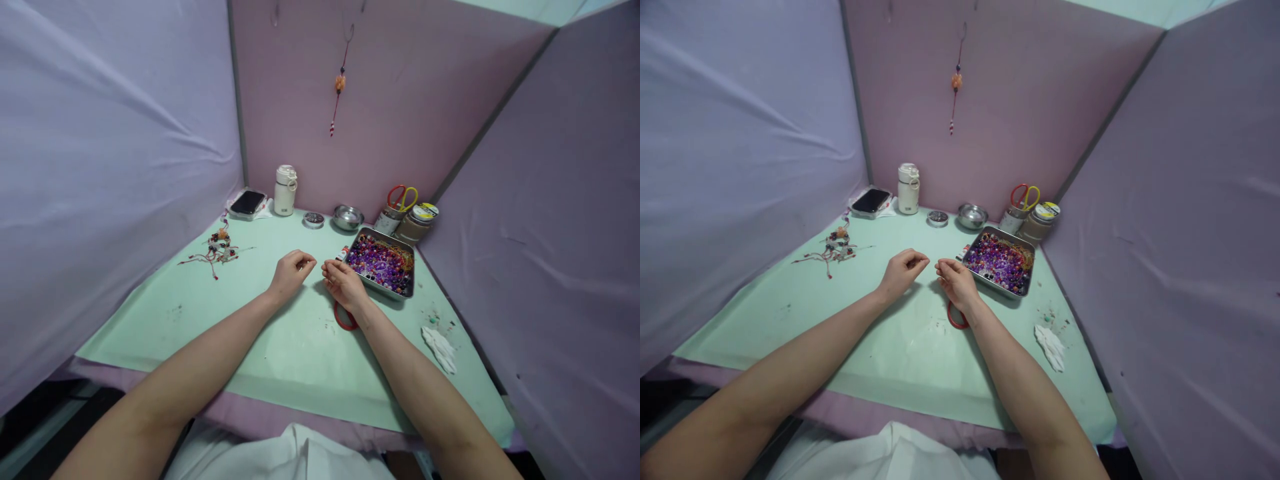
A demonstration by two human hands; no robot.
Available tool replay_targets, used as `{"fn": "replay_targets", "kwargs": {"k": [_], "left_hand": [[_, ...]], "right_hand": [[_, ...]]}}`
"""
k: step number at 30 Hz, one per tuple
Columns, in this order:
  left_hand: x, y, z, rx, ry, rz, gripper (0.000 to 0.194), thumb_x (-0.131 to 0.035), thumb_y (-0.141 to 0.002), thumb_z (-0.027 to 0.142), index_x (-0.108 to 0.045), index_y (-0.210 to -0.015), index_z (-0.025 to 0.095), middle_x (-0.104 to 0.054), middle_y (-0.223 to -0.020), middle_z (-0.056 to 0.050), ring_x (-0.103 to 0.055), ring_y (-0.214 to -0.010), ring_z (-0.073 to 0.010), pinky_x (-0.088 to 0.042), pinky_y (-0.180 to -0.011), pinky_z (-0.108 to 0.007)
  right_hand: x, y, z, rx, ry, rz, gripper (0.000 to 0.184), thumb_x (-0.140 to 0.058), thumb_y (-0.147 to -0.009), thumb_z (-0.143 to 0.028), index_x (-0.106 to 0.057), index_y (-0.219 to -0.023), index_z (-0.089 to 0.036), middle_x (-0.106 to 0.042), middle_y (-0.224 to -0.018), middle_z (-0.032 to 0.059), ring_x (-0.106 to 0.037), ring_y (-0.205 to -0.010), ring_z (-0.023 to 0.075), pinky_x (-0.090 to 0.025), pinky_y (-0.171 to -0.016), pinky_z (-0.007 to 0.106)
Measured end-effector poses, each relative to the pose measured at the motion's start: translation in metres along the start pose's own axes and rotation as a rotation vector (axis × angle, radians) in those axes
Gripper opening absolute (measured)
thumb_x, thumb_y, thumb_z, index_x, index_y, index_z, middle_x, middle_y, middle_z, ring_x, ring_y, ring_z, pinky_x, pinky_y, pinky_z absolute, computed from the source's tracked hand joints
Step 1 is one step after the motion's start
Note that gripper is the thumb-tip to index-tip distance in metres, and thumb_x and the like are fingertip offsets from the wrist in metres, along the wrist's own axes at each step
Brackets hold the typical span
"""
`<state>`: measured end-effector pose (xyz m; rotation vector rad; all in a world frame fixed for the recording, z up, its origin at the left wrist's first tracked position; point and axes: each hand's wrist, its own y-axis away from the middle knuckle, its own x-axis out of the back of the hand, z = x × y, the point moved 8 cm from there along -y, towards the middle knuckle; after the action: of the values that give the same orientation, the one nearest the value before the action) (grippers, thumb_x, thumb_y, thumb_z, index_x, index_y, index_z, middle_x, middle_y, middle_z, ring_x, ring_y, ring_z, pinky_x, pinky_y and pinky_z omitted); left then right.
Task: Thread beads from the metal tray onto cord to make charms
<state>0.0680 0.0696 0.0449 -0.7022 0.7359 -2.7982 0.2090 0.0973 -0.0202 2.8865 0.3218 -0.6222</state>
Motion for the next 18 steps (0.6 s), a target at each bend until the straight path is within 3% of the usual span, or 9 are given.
{"fn": "replay_targets", "kwargs": {"k": [18], "left_hand": [[0.0021,0.0018,0.0096,-0.089,-0.041,0.015,0.018,-0.053,-0.084,0.029,-0.063,-0.074,0.018,-0.053,-0.067,0.000,-0.045,-0.063,-0.0124,-0.037,-0.063,-0.026]], "right_hand": [[-0.0018,0.0015,0.0024,-0.007,-0.004,-0.001,0.032,-0.080,-0.058,-0.039,-0.065,-0.080,-0.021,-0.066,-0.082,0.0012,-0.057,-0.070,0.0111,-0.046,-0.057,0.021]]}}
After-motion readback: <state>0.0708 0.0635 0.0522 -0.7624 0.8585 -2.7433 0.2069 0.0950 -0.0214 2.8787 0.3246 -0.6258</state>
